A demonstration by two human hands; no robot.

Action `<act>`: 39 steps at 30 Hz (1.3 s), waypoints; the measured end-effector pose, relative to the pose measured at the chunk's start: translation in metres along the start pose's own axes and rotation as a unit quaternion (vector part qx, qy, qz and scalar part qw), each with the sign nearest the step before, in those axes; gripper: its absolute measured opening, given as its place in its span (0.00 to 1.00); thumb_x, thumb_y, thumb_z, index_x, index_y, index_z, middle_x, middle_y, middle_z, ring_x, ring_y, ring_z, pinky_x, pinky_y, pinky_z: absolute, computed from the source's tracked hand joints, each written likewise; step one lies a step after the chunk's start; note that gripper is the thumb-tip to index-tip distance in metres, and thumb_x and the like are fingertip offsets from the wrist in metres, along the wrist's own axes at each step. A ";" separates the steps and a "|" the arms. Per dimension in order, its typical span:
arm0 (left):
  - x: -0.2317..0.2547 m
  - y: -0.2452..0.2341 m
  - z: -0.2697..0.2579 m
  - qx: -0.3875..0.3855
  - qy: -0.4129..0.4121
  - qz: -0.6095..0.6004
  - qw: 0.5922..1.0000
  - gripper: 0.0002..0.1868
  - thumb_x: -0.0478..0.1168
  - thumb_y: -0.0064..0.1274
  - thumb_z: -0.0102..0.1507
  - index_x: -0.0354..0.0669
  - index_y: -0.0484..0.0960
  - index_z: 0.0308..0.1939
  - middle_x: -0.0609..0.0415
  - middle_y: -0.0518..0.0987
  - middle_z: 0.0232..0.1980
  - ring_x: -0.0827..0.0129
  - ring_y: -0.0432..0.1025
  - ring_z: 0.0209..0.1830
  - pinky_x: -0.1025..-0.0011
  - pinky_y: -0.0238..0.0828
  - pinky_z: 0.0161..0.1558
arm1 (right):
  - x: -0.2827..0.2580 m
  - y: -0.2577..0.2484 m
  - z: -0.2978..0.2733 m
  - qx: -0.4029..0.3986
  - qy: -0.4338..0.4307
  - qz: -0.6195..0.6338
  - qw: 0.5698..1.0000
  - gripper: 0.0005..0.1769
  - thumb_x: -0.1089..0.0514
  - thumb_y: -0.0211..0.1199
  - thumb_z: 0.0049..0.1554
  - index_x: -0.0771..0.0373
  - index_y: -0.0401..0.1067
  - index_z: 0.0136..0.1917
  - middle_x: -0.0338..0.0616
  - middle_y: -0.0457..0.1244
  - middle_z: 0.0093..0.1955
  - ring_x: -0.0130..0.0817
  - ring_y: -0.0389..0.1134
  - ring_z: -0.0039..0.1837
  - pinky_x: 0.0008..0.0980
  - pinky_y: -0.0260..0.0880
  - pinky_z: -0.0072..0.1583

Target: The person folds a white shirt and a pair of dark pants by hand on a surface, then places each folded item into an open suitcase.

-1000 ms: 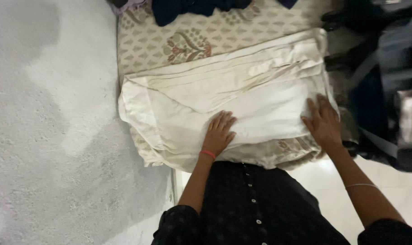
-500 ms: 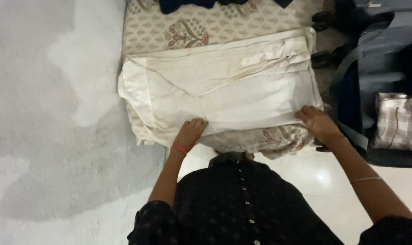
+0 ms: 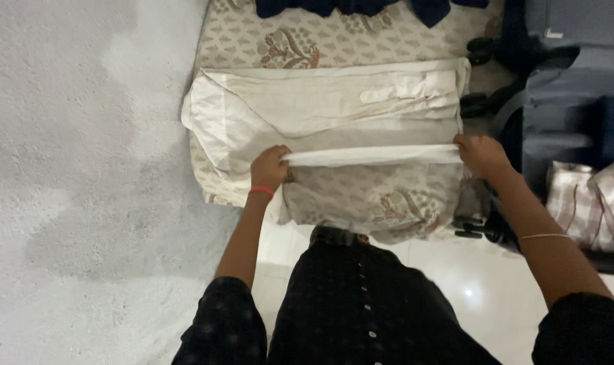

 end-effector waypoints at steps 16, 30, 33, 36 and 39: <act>-0.044 0.057 0.122 -0.029 -0.168 0.110 0.979 0.13 0.36 0.49 0.64 0.48 0.82 0.51 0.51 0.81 0.53 0.55 0.74 0.57 0.56 0.70 0.58 | -0.043 -0.078 0.107 0.209 -0.055 0.093 0.972 0.15 0.70 0.60 0.58 0.65 0.74 0.59 0.58 0.64 0.58 0.58 0.64 0.61 0.50 0.67 0.59; 0.058 0.142 0.055 -0.093 0.160 0.119 0.975 0.37 0.55 0.47 0.69 0.52 0.58 0.81 0.52 0.54 0.84 0.54 0.45 0.84 0.48 0.42 0.78 | -0.032 -0.011 0.000 0.321 0.180 0.124 0.921 0.13 0.67 0.66 0.63 0.68 0.74 0.61 0.58 0.63 0.52 0.57 0.64 0.55 0.50 0.65 0.57; 0.057 0.140 0.057 -0.118 0.191 0.156 0.962 0.40 0.62 0.45 0.68 0.62 0.54 0.81 0.57 0.50 0.85 0.56 0.43 0.85 0.44 0.41 0.78 | -0.014 -0.022 0.004 0.320 0.168 0.114 0.925 0.08 0.66 0.67 0.65 0.67 0.74 0.57 0.57 0.64 0.53 0.56 0.66 0.55 0.49 0.67 0.56; 0.059 0.140 0.058 -0.158 0.203 0.213 0.943 0.39 0.64 0.45 0.67 0.64 0.54 0.80 0.58 0.48 0.84 0.57 0.40 0.84 0.40 0.41 0.76 | -0.008 -0.023 0.016 0.266 0.173 0.021 0.948 0.06 0.65 0.66 0.66 0.66 0.72 0.55 0.56 0.65 0.54 0.54 0.68 0.54 0.47 0.70 0.52; 0.063 0.137 0.060 -0.193 0.193 0.196 0.942 0.39 0.62 0.46 0.68 0.64 0.54 0.81 0.57 0.46 0.85 0.56 0.39 0.85 0.42 0.44 0.75 | -0.016 -0.022 0.023 0.227 0.184 -0.045 0.955 0.05 0.65 0.64 0.67 0.65 0.71 0.55 0.55 0.64 0.55 0.52 0.67 0.54 0.45 0.71 0.51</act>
Point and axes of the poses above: each hand's wrist, its own z-axis towards the middle knuckle, its own y-axis out of the palm, x = y × z, the point moved 6 cm from there along z, towards the middle knuckle
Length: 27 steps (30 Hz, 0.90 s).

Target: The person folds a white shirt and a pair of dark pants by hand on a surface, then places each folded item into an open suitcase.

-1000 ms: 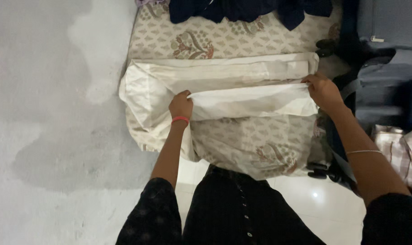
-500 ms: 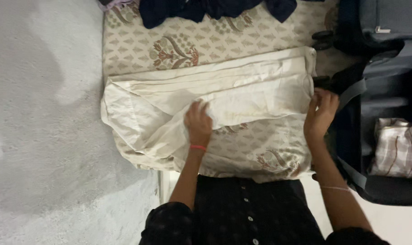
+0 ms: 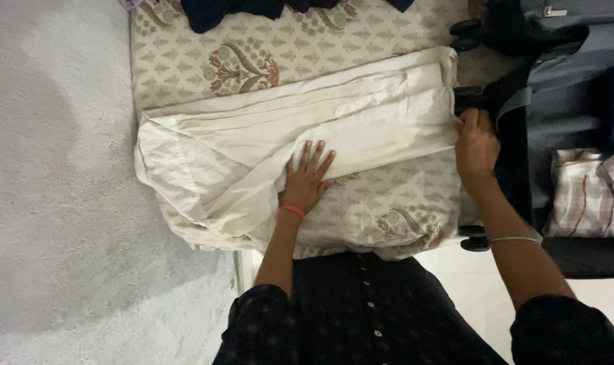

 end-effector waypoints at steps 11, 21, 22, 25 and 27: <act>-0.013 -0.006 0.012 0.007 -0.098 -0.116 0.988 0.40 0.54 0.51 0.66 0.60 0.54 0.81 0.60 0.49 0.85 0.60 0.45 0.84 0.49 0.54 0.72 | -0.133 0.058 -0.004 -0.143 -0.218 0.076 0.962 0.42 0.41 0.51 0.62 0.63 0.50 0.82 0.58 0.43 0.84 0.54 0.41 0.83 0.54 0.42 0.78; -0.040 0.011 -0.028 0.202 -0.162 -0.352 0.900 0.31 0.28 0.42 0.66 0.50 0.72 0.73 0.53 0.72 0.74 0.56 0.67 0.72 0.65 0.63 0.71 | -0.195 0.054 -0.033 -0.087 -0.260 -0.075 0.959 0.40 0.59 0.61 0.63 0.63 0.52 0.84 0.59 0.45 0.86 0.50 0.47 0.87 0.48 0.53 0.84; -0.045 0.011 -0.031 0.224 -0.176 -0.417 0.863 0.29 0.27 0.40 0.67 0.47 0.74 0.72 0.53 0.75 0.72 0.57 0.70 0.71 0.65 0.64 0.71 | -0.224 0.054 -0.044 -0.120 -0.307 0.047 0.943 0.41 0.60 0.63 0.58 0.67 0.54 0.81 0.61 0.49 0.83 0.53 0.51 0.83 0.49 0.57 0.79; -0.064 0.002 -0.050 0.270 -0.254 -0.527 0.765 0.24 0.26 0.37 0.70 0.42 0.80 0.67 0.53 0.83 0.65 0.58 0.76 0.61 0.63 0.69 0.64 | -0.287 0.057 -0.066 -0.182 -0.327 0.195 0.907 0.42 0.56 0.68 0.55 0.68 0.58 0.78 0.65 0.54 0.75 0.59 0.56 0.75 0.51 0.62 0.71; -0.077 -0.008 -0.084 0.274 -0.364 -0.498 0.738 0.21 0.27 0.40 0.70 0.42 0.82 0.63 0.52 0.87 0.58 0.54 0.74 0.44 0.60 0.71 0.49 | -0.305 0.064 -0.070 -0.201 -0.310 0.180 0.912 0.42 0.52 0.69 0.56 0.66 0.59 0.78 0.65 0.55 0.72 0.60 0.56 0.72 0.51 0.64 0.67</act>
Point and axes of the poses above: each hand's wrist, its own z-axis towards the middle knuckle, its own y-axis out of the palm, x = y × z, the point moved 6 cm from there along z, towards the middle knuckle
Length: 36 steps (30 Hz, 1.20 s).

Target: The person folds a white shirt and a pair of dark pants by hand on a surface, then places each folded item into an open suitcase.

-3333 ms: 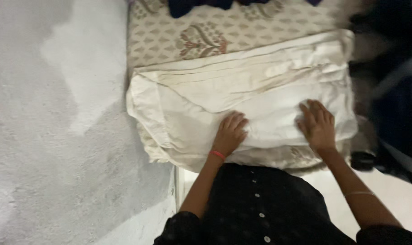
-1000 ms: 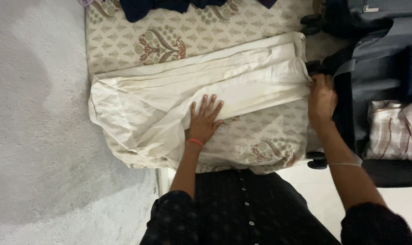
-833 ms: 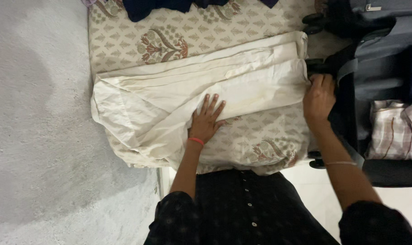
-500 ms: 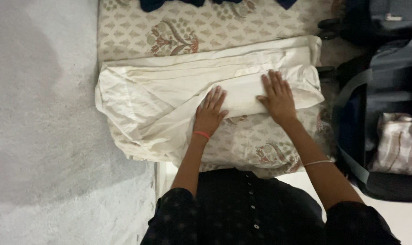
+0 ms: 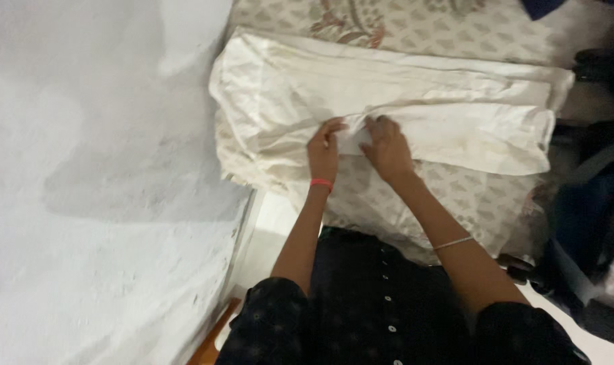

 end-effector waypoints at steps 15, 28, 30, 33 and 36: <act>-0.089 -0.088 -0.116 0.086 -0.007 0.418 0.904 0.42 0.59 0.61 0.55 0.31 0.71 0.62 0.41 0.76 0.58 0.49 0.74 0.50 0.52 0.74 0.43 | 0.033 0.043 0.010 -0.096 -0.011 -0.141 0.985 0.52 0.40 0.67 0.56 0.67 0.51 0.82 0.66 0.47 0.76 0.63 0.52 0.73 0.52 0.66 0.64; -0.008 -0.101 0.067 -0.071 -0.153 -0.383 0.908 0.20 0.49 0.50 0.68 0.35 0.74 0.54 0.47 0.79 0.43 0.62 0.77 0.35 0.58 0.85 0.43 | -0.102 0.013 -0.033 -0.161 0.145 0.492 0.843 0.21 0.46 0.59 0.64 0.64 0.74 0.62 0.45 0.68 0.57 0.36 0.69 0.57 0.37 0.69 0.60; 0.000 -0.093 0.087 -0.077 -0.197 -0.429 0.878 0.19 0.47 0.48 0.67 0.34 0.74 0.53 0.43 0.79 0.42 0.56 0.81 0.37 0.57 0.85 0.44 | -0.112 0.018 -0.031 -0.222 0.192 0.604 0.742 0.19 0.49 0.61 0.63 0.64 0.74 0.61 0.41 0.69 0.55 0.32 0.69 0.55 0.34 0.70 0.58; -0.001 -0.097 0.103 -0.085 -0.212 -0.350 0.909 0.22 0.51 0.46 0.69 0.32 0.78 0.52 0.41 0.81 0.43 0.57 0.81 0.39 0.62 0.82 0.42 | -0.102 -0.004 0.009 -0.157 0.166 0.710 0.666 0.17 0.57 0.62 0.60 0.65 0.73 0.61 0.41 0.70 0.55 0.31 0.71 0.54 0.34 0.72 0.58; 0.003 -0.132 0.101 -0.007 -0.049 -0.133 0.990 0.23 0.52 0.51 0.67 0.39 0.80 0.56 0.44 0.83 0.52 0.58 0.77 0.48 0.63 0.75 0.47 | -0.077 -0.044 0.071 -0.106 0.180 0.750 0.627 0.17 0.54 0.62 0.63 0.67 0.73 0.60 0.45 0.69 0.54 0.35 0.71 0.53 0.37 0.73 0.59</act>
Point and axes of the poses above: each hand's wrist, its own z-axis towards the middle knuckle, its own y-axis out of the palm, x = y × z, the point moved 6 cm from there along z, towards the middle knuckle
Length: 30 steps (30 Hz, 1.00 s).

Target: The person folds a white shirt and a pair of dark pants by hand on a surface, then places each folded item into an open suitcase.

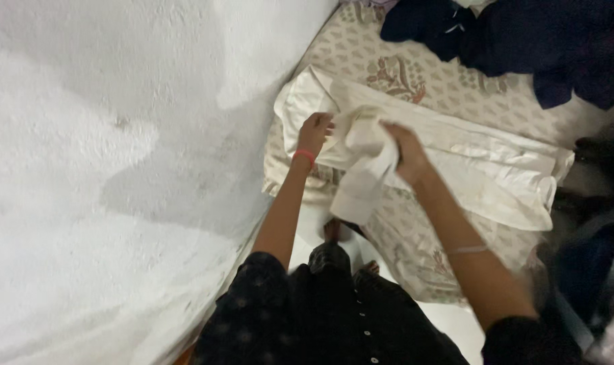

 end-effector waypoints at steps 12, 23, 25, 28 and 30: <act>-0.029 -0.064 0.013 -0.070 0.087 0.604 0.789 0.25 0.59 0.55 0.65 0.49 0.82 0.58 0.49 0.83 0.53 0.54 0.76 0.55 0.53 0.70 0.57 | -0.137 0.033 0.120 0.121 -0.300 -0.793 0.516 0.35 0.41 0.71 0.56 0.64 0.71 0.69 0.59 0.61 0.66 0.60 0.59 0.67 0.56 0.59 0.61; -0.017 -0.103 0.018 -0.056 0.012 0.262 0.963 0.21 0.51 0.61 0.63 0.43 0.78 0.52 0.47 0.82 0.37 0.54 0.77 0.40 0.61 0.74 0.44 | 0.077 0.014 0.056 0.026 -0.239 -0.796 0.555 0.39 0.41 0.60 0.61 0.61 0.57 0.78 0.53 0.48 0.82 0.49 0.47 0.82 0.50 0.47 0.76; -0.009 -0.099 0.012 -0.039 0.014 0.305 0.951 0.19 0.50 0.61 0.63 0.44 0.78 0.51 0.49 0.82 0.37 0.54 0.76 0.39 0.60 0.73 0.43 | 0.081 0.008 0.060 0.031 -0.222 -0.799 0.558 0.39 0.40 0.59 0.64 0.60 0.54 0.80 0.52 0.44 0.84 0.47 0.43 0.84 0.49 0.43 0.79; 0.021 -0.084 0.001 0.035 0.147 0.415 0.897 0.16 0.47 0.59 0.61 0.46 0.78 0.49 0.52 0.83 0.41 0.56 0.77 0.40 0.58 0.71 0.41 | 0.075 0.007 0.058 0.034 -0.280 -0.770 0.572 0.37 0.43 0.62 0.61 0.61 0.59 0.77 0.56 0.51 0.80 0.50 0.50 0.80 0.51 0.50 0.74; 0.049 -0.059 -0.020 0.096 0.373 0.465 0.797 0.18 0.42 0.57 0.57 0.44 0.76 0.50 0.47 0.81 0.45 0.52 0.76 0.43 0.56 0.69 0.42 | 0.064 -0.005 0.064 0.077 -0.272 -0.718 0.636 0.23 0.50 0.62 0.63 0.55 0.68 0.70 0.50 0.61 0.72 0.47 0.61 0.73 0.45 0.62 0.71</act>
Point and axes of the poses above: each hand's wrist, its own z-axis towards the middle knuckle, its own y-axis out of the palm, x = y × z, the point moved 6 cm from there along z, towards the middle knuckle
